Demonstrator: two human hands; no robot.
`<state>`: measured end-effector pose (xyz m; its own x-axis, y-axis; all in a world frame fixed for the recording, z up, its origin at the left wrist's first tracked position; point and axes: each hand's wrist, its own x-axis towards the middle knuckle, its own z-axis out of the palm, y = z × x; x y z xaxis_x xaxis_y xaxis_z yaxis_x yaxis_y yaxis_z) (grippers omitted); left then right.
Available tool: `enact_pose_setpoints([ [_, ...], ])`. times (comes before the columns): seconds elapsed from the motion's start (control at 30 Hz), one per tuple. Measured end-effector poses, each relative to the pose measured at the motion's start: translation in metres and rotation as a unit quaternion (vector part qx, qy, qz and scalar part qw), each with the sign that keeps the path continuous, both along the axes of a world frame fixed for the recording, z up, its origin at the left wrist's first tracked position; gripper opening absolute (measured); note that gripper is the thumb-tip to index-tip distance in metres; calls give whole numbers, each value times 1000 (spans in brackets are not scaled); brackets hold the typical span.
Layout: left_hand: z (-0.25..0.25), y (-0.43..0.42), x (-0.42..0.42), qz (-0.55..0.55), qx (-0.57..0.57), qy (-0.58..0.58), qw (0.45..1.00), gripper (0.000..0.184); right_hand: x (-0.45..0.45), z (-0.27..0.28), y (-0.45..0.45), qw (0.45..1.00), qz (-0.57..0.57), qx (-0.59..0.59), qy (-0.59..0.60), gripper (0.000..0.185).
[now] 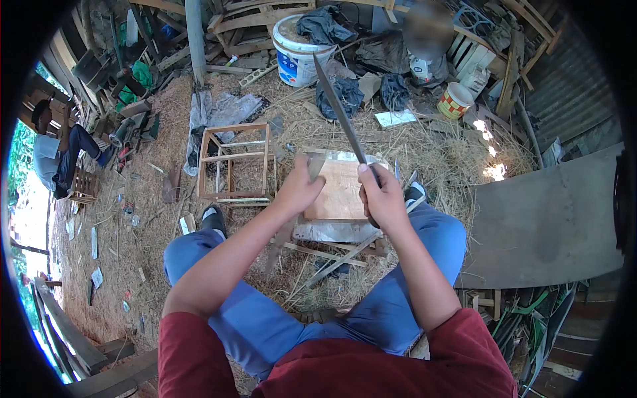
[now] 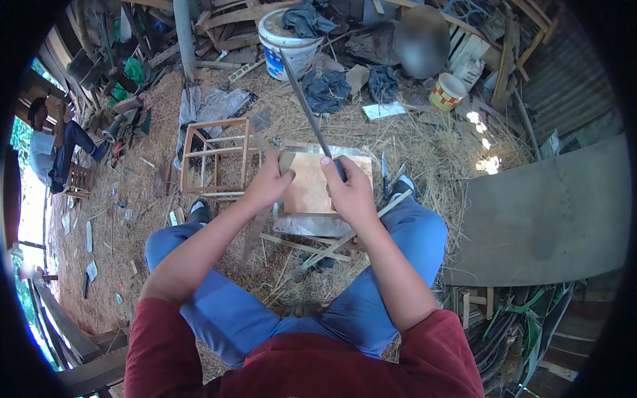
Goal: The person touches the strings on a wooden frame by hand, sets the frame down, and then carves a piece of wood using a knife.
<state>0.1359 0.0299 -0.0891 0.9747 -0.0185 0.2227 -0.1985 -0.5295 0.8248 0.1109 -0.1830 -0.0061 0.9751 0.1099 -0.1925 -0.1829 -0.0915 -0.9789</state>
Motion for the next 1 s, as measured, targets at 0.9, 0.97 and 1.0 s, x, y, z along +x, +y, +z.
enact_pose_setpoints([
  [0.9, -89, 54, -54, -94, 215, 177, 956, 22, -67, -143, 27, 979, 54, -131, 148, 55],
  [0.97, -102, 54, -51, -80, 222, 177, 956, 23, -72, -164, 26, 978, 37, -204, -5, 55],
  [1.0, -103, 54, -52, -81, 222, 178, 955, 23, -74, -166, 28, 978, 36, -203, -3, 55],
])
